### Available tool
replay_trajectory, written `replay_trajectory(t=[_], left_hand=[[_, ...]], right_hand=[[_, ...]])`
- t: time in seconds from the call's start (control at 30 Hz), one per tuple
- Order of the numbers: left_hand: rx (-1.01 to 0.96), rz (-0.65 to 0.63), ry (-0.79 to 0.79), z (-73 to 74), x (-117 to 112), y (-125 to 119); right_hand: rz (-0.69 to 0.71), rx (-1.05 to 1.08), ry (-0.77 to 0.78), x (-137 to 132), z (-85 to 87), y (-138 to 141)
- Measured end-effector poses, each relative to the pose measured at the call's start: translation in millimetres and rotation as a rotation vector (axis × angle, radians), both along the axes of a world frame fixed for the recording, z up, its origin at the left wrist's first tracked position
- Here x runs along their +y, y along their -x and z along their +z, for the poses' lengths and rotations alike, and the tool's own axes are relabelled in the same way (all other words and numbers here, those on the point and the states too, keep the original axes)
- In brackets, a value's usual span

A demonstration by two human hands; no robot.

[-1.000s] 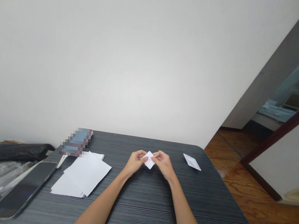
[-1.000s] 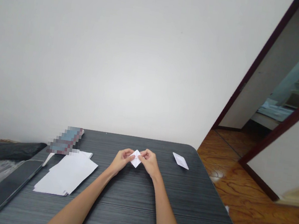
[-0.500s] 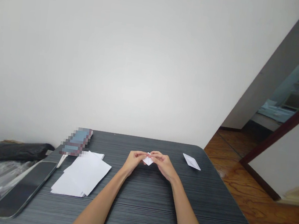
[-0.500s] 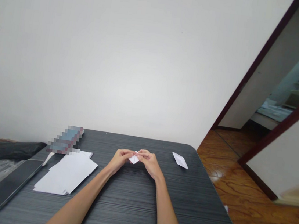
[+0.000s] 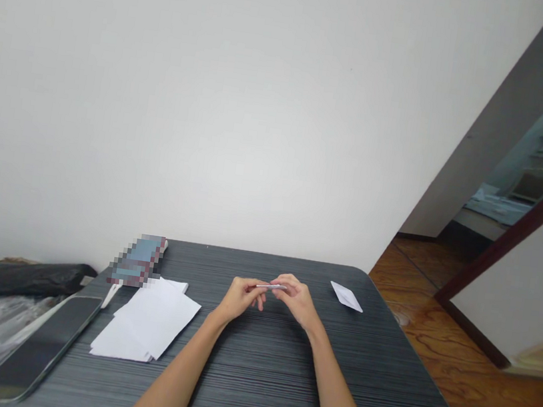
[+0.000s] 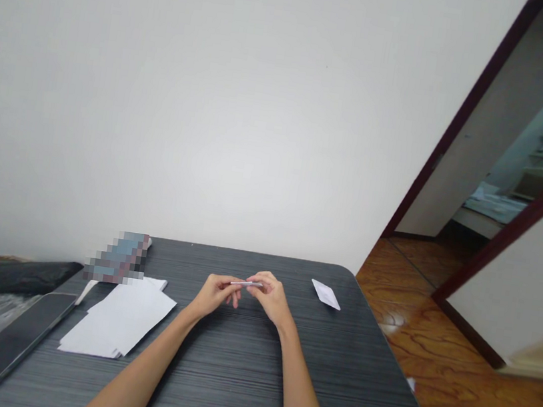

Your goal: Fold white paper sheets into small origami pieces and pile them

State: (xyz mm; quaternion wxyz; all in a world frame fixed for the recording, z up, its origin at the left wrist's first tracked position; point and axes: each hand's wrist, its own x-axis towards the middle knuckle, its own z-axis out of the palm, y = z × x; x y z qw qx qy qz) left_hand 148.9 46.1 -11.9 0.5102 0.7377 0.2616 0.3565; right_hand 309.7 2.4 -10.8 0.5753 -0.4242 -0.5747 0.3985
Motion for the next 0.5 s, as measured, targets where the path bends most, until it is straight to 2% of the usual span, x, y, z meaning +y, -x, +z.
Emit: replay_trajectory(t=[0.13, 0.2, 0.27, 0.4, 0.5], left_hand=[[0.069, 0.055, -0.123, 7.0, -2, 1], [0.079, 0.104, -0.207, 10.4, -2, 2], [0.081, 0.110, -0.219, 11.3, -2, 2], [0.051, -0.011, 0.012, 7.2, 1, 0], [-0.044, -0.039, 0.140, 6.0, 1, 0]], right_hand=[[-0.138, -0.250, -0.071, 0, 0.4, -1], [-0.135, -0.286, -0.036, -1, -2.1, -3], [-0.094, -0.266, 0.023, -1, -4.0, -4], [0.061, -0.107, 0.155, -4, 0.6, -4], [0.179, 0.001, 0.179, -7, 7.9, -4]])
